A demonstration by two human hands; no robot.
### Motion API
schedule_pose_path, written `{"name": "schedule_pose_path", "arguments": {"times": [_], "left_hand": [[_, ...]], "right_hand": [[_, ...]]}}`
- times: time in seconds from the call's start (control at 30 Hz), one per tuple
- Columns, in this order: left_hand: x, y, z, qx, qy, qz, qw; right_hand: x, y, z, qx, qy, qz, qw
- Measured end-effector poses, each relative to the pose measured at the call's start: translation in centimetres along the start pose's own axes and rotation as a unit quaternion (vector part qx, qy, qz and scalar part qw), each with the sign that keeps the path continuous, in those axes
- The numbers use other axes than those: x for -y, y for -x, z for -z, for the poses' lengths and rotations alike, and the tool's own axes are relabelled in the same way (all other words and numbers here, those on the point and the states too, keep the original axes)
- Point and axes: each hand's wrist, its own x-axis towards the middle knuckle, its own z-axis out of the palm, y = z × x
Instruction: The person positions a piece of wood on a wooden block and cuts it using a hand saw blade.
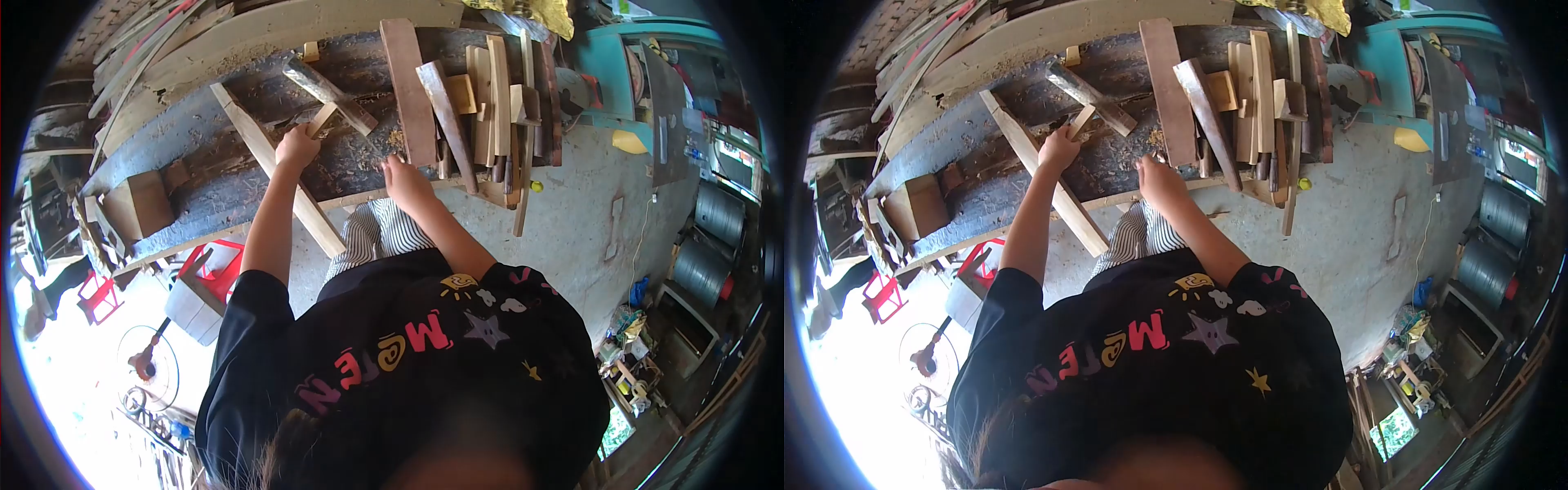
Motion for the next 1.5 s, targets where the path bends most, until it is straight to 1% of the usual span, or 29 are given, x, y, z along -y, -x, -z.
{"name": "schedule_pose_path", "arguments": {"times": [0.1, 0.17, 0.23, 0.3, 0.4, 0.43, 0.53, 0.57, 0.63, 0.67, 0.7, 0.77, 0.83, 0.9, 0.93, 0.97, 1.2, 1.23, 1.27, 1.43, 1.5], "left_hand": [[0.5, -0.9, 0.0, 0.022, 0.011, -0.010, 1.000], [0.4, -0.7, 0.0, 0.023, 0.013, 0.007, 1.000], [0.3, -0.7, 0.2, 0.034, 0.013, 0.002, 0.999], [0.2, -0.5, 0.3, 0.032, 0.016, 0.004, 0.999], [0.2, -0.5, 0.5, 0.045, 0.028, 0.004, 0.999], [0.3, -0.7, 0.4, 0.044, 0.028, 0.009, 0.999], [0.2, -0.4, 0.5, 0.043, 0.036, 0.003, 0.998], [0.0, -0.2, 0.7, 0.045, 0.039, 0.007, 0.998], [0.0, 0.0, 0.5, 0.042, 0.046, 0.015, 0.998], [0.1, -0.1, 0.3, 0.032, 0.045, 0.011, 0.998], [0.1, -0.1, 0.4, 0.021, 0.043, 0.007, 0.999], [0.0, -0.1, 0.7, 0.020, 0.040, 0.013, 0.999], [0.1, 0.0, 0.7, 0.031, 0.042, 0.005, 0.999], [0.1, 0.0, 0.9, 0.033, 0.047, 0.018, 0.998], [0.0, 0.1, 1.0, 0.047, 0.040, 0.015, 0.998], [-0.1, 0.1, 1.2, 0.063, 0.033, 0.011, 0.997], [0.0, 0.2, 1.3, 0.067, 0.038, 0.012, 0.997], [0.1, 0.1, 1.0, 0.048, 0.046, 0.008, 0.998], [0.2, 0.1, 0.6, 0.029, 0.054, 0.005, 0.998], [0.3, 0.1, 0.8, 0.044, 0.070, 0.009, 0.997], [0.2, 0.1, 1.1, 0.063, 0.058, 0.006, 0.996]], "right_hand": [[0.6, -0.4, 1.2, 0.019, 0.019, 0.010, 1.000], [0.7, -0.6, 0.9, 0.025, 0.032, 0.023, 0.999], [1.1, -0.7, 0.9, 0.023, 0.062, 0.063, 0.996], [1.0, -1.0, 0.4, 0.022, 0.078, 0.077, 0.994], [1.7, -0.7, 1.4, 0.075, 0.103, 0.051, 0.991], [1.8, -0.5, 1.8, 0.078, 0.102, 0.055, 0.990], [3.0, 0.7, 3.9, 0.139, 0.103, 0.015, 0.985], [2.7, 1.1, 3.7, 0.141, 0.104, 0.019, 0.984], [2.1, 1.5, 3.4, 0.109, 0.102, 0.017, 0.989], [2.1, 1.4, 3.2, 0.119, 0.105, 0.004, 0.987], [2.7, 1.1, 3.5, 0.117, 0.108, 0.015, 0.987], [4.2, 0.2, 3.9, 0.168, 0.154, -0.036, 0.973], [4.5, -0.7, 3.2, 0.174, 0.167, -0.021, 0.970], [4.9, -1.5, 2.8, 0.175, 0.152, 0.004, 0.973], [5.3, -1.9, 2.8, 0.189, 0.171, -0.010, 0.967], [5.5, -2.0, 2.8, 0.190, 0.176, -0.006, 0.966], [3.8, 0.1, 2.7, 0.151, 0.154, -0.011, 0.976], [3.6, 0.4, 2.8, 0.139, 0.143, -0.009, 0.980], [3.4, 0.8, 3.0, 0.144, 0.148, -0.011, 0.978], [3.9, 1.4, 3.4, 0.130, 0.124, -0.017, 0.984], [4.4, 1.1, 3.4, 0.149, 0.135, -0.023, 0.979]]}}
